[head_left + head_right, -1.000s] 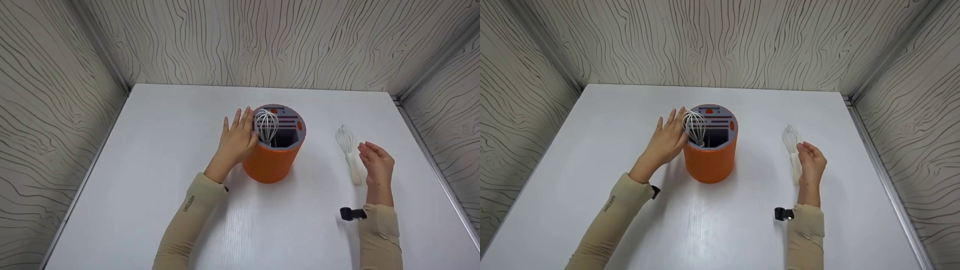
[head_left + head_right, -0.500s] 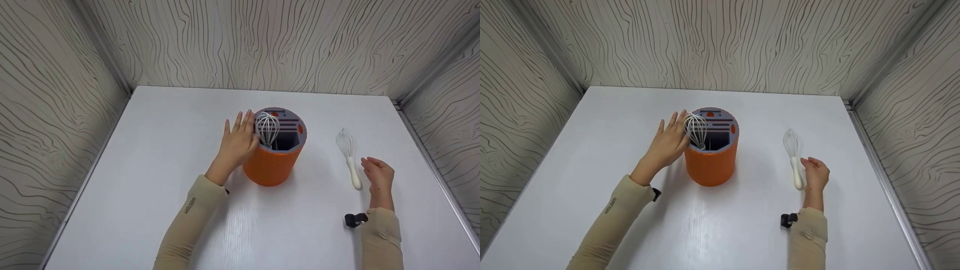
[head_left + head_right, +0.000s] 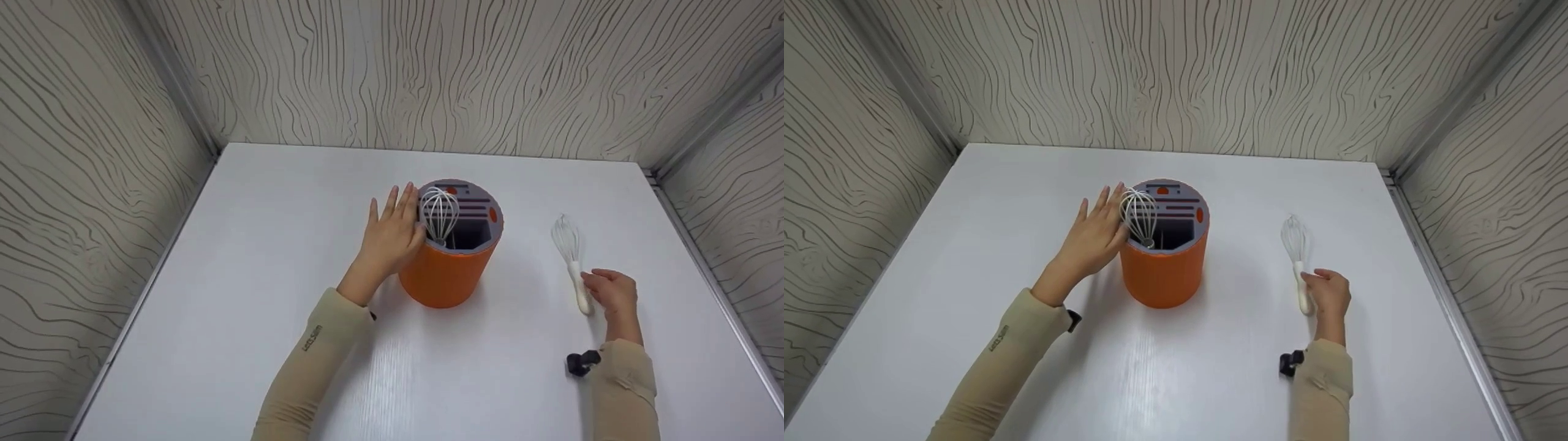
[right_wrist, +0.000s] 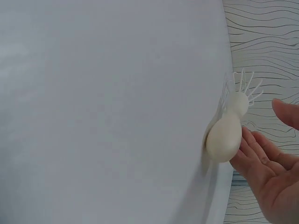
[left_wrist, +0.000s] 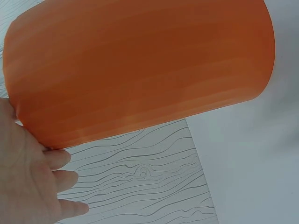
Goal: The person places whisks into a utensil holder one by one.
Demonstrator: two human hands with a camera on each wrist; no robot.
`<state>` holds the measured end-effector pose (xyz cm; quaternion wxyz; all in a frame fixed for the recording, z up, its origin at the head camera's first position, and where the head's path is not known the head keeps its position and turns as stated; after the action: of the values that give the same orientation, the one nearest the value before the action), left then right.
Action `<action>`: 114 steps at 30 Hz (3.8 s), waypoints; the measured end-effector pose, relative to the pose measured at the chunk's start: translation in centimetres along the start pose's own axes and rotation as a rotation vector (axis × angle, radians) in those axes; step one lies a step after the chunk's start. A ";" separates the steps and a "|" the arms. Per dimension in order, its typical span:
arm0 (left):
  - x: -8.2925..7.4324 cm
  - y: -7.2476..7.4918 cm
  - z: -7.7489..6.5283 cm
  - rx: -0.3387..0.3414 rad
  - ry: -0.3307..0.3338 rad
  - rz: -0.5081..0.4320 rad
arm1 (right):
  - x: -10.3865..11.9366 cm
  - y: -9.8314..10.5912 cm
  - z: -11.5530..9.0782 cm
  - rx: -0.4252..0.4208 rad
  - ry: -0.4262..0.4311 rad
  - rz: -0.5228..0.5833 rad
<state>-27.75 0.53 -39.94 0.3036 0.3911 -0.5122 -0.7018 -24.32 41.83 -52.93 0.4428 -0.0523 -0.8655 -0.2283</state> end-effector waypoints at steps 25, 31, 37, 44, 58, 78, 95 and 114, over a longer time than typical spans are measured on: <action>0.0 0.0 0.0 -0.010 -0.006 -0.003 | -0.1 -2.8 0.9 0.157 0.056 -0.241; 0.0 0.1 0.0 -0.015 -0.003 -0.002 | -0.3 -2.3 0.9 0.220 0.019 -0.188; -0.1 0.0 0.0 -0.003 -0.004 0.002 | -0.4 -2.1 0.9 0.304 -0.034 -0.119; -0.1 0.1 -0.1 -0.015 -0.010 -0.007 | -0.9 -1.7 1.0 0.414 -0.138 0.085; 0.0 -0.1 0.0 -0.019 -0.015 0.006 | -1.7 -1.2 1.0 0.394 -0.238 0.289; 0.1 -0.1 0.0 0.008 -0.007 0.003 | -2.5 -1.0 1.1 0.562 -0.189 0.357; 0.2 -0.3 0.0 0.009 0.000 0.000 | -2.4 -0.9 0.0 0.525 -0.072 0.392; 0.0 0.0 -0.1 -0.004 -0.010 -0.012 | 0.9 -2.3 -2.8 0.491 0.135 0.507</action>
<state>-27.65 0.53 -39.94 0.2975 0.3902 -0.5098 -0.7066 -23.47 38.46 -51.62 0.5409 -0.1425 -0.8228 0.1005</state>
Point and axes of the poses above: each hand's wrist, its own z-axis towards the middle knuckle, its own y-axis out of the back of the hand, x = y × z, the point moved 7 cm from there along z, towards the middle knuckle, and after that the axes turned 8 degrees about -y, right-handed, at the moved point
